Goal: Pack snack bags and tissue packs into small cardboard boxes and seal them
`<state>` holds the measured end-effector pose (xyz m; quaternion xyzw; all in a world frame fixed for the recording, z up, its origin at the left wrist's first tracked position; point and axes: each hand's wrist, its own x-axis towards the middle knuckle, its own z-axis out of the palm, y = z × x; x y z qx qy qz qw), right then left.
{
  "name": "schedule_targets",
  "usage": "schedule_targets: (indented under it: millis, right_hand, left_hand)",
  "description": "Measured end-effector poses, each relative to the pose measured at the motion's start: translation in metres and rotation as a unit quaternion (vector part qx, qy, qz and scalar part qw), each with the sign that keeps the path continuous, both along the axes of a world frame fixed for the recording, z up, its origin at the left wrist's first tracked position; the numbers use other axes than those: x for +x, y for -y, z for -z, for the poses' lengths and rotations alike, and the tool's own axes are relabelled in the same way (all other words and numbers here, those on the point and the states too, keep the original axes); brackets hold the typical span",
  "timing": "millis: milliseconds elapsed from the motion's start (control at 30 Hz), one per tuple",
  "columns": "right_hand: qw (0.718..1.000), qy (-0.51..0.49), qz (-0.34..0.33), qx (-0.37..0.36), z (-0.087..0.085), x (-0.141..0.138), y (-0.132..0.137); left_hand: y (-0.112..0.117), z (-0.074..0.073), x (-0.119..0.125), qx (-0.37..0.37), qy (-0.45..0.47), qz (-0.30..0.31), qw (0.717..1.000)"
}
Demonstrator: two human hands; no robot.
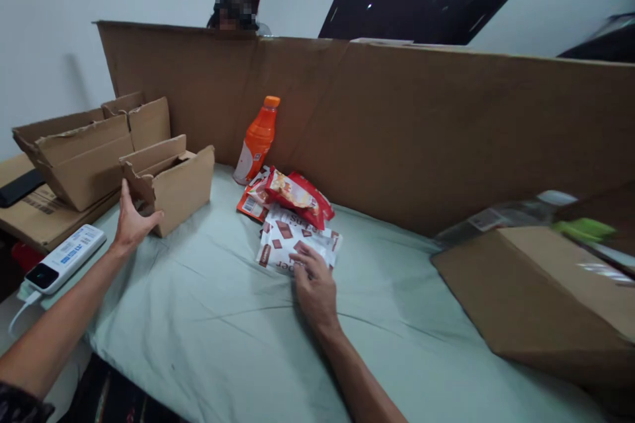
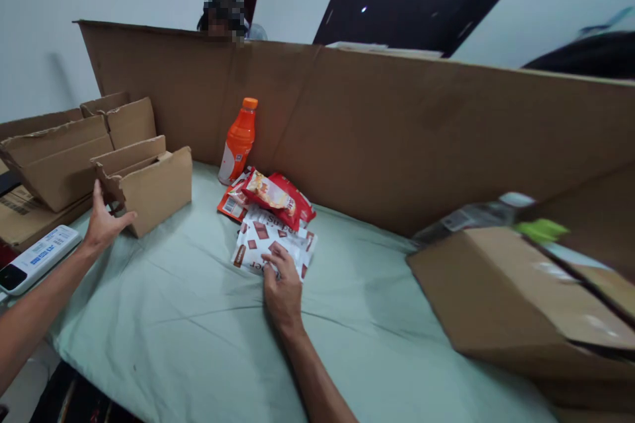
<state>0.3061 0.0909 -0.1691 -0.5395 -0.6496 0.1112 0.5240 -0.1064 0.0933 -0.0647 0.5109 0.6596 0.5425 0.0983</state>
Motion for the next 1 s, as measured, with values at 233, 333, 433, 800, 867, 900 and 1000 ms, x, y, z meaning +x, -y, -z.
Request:
schedule_targets:
  millis: [233,333,433,800,867,900,1000]
  right_hand:
    - [0.975,0.201,-0.005,0.094,0.009,-0.017,0.022]
    - [0.97,0.227,-0.002,0.092,0.007,-0.015,0.023]
    - [0.968,0.23,-0.018,0.093,0.009,-0.013,0.023]
    - [0.982,0.177,-0.057,-0.013,-0.021,-0.038,0.016]
    - [0.98,0.192,-0.038,-0.029,-0.029,-0.039,0.008]
    - [0.98,0.196,-0.026,-0.033,-0.033,-0.037,0.005]
    - [0.98,0.194,0.009,-0.032,-0.049,-0.016,0.003]
  left_hand:
    - [-0.131,-0.006,-0.007,-0.018,-0.019,-0.042,0.999]
    - [-0.174,-0.006,-0.01,-0.04,-0.016,-0.047,0.998]
    - [-0.188,0.002,-0.013,-0.058,-0.016,-0.048,0.997]
    - [-0.029,0.057,0.075,-0.116,-0.168,0.229,0.952]
    - [-0.005,0.059,0.096,-0.108,-0.207,0.301,0.925]
    - [0.004,0.06,0.105,-0.103,-0.281,0.325,0.897]
    - [0.024,0.066,0.122,-0.077,-0.425,0.364,0.825]
